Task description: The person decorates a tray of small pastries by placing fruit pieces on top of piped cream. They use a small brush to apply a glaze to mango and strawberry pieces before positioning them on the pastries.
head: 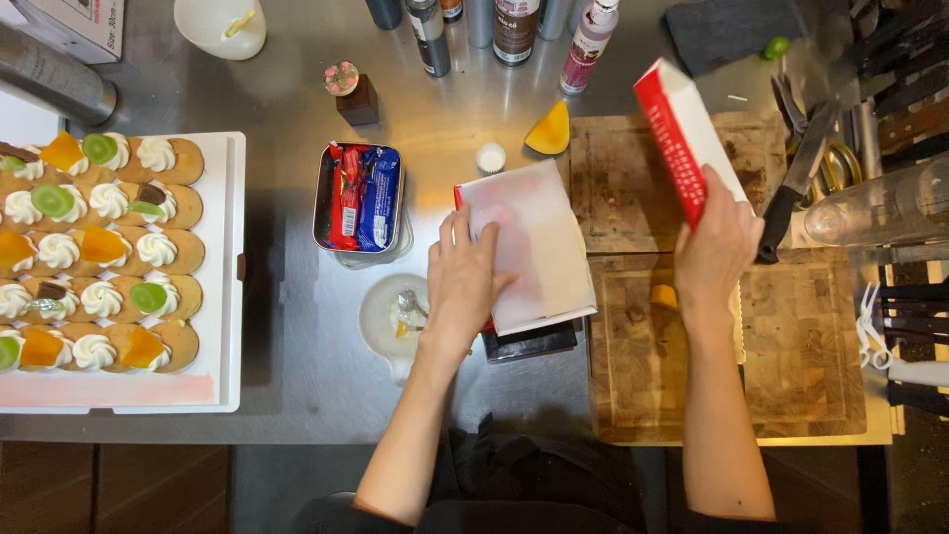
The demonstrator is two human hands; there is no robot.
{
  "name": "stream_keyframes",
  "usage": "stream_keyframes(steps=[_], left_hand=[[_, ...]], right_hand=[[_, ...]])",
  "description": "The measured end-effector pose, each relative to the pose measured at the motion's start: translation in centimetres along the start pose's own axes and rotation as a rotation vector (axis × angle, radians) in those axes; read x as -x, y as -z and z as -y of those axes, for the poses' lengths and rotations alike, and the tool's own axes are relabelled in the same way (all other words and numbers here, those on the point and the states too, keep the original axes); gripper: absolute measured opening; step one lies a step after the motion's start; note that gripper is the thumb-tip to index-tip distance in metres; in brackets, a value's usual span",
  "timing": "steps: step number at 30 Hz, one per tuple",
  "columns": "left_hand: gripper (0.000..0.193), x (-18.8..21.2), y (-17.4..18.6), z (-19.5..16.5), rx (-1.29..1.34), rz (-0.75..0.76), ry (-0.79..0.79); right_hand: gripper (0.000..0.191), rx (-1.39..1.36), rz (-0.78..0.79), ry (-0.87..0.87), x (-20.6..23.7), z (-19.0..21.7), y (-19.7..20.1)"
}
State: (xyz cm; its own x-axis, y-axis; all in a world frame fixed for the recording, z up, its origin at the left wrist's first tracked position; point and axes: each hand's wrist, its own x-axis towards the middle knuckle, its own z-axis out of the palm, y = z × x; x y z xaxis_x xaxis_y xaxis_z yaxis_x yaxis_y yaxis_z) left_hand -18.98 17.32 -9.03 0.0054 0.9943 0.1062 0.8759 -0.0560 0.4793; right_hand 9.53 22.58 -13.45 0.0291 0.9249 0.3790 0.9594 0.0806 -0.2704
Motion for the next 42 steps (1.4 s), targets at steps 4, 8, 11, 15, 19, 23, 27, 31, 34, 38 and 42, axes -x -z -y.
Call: stream_keyframes(steps=[4, 8, 11, 15, 19, 23, 27, 31, 34, 38, 42], left_hand=[[0.053, 0.1, -0.6, -0.1, -0.138, -0.047, -0.057], [0.033, 0.2, 0.5, -1.4, 0.034, -0.162, -0.056], [0.034, 1.2, 0.4, -5.3, 0.217, -0.177, -0.127], [0.059, 2.5, 0.7, -8.5, 0.371, -0.165, -0.278], [0.035, 3.4, 1.6, -5.6, 0.284, -0.081, -0.206], [0.027, 2.1, 2.5, 0.5, -0.038, -0.127, 0.108], [0.023, 2.0, 2.5, 3.4, 0.005, -0.204, 0.132], [0.023, 2.0, 2.2, 4.2, 0.005, -0.223, 0.130], [0.024, 1.7, 2.1, 4.3, -0.005, -0.226, 0.117], [0.025, 1.8, 2.2, 4.2, 0.049, -0.242, 0.074], [0.024, 2.3, 2.7, 4.6, 0.096, -0.261, 0.096]], right_hand=[[0.076, 0.022, 0.178, 0.099, -0.1, 0.6, -1.4], [0.055, -0.605, 0.177, -0.083, 1.2, 2.9, 0.0], [0.050, -1.281, 0.480, -0.481, 3.2, 3.3, 2.3], [0.042, -1.324, 0.223, -0.514, 2.3, 0.6, 2.1], [0.031, -0.434, -0.207, -0.084, -0.8, -5.1, -0.2], [0.025, 0.073, -0.108, 0.130, -3.6, -6.8, -5.0], [0.048, -0.057, 0.046, 0.266, -3.6, -4.3, -5.9], [0.026, -0.401, 0.029, 0.188, -2.0, 1.9, -4.2], [0.024, -0.537, 0.183, 0.170, -0.4, 7.3, -3.1], [0.024, -0.327, 0.160, 0.296, -0.6, 13.2, -3.9], [0.034, -0.226, 0.162, 0.317, -0.7, 15.2, -5.2]])
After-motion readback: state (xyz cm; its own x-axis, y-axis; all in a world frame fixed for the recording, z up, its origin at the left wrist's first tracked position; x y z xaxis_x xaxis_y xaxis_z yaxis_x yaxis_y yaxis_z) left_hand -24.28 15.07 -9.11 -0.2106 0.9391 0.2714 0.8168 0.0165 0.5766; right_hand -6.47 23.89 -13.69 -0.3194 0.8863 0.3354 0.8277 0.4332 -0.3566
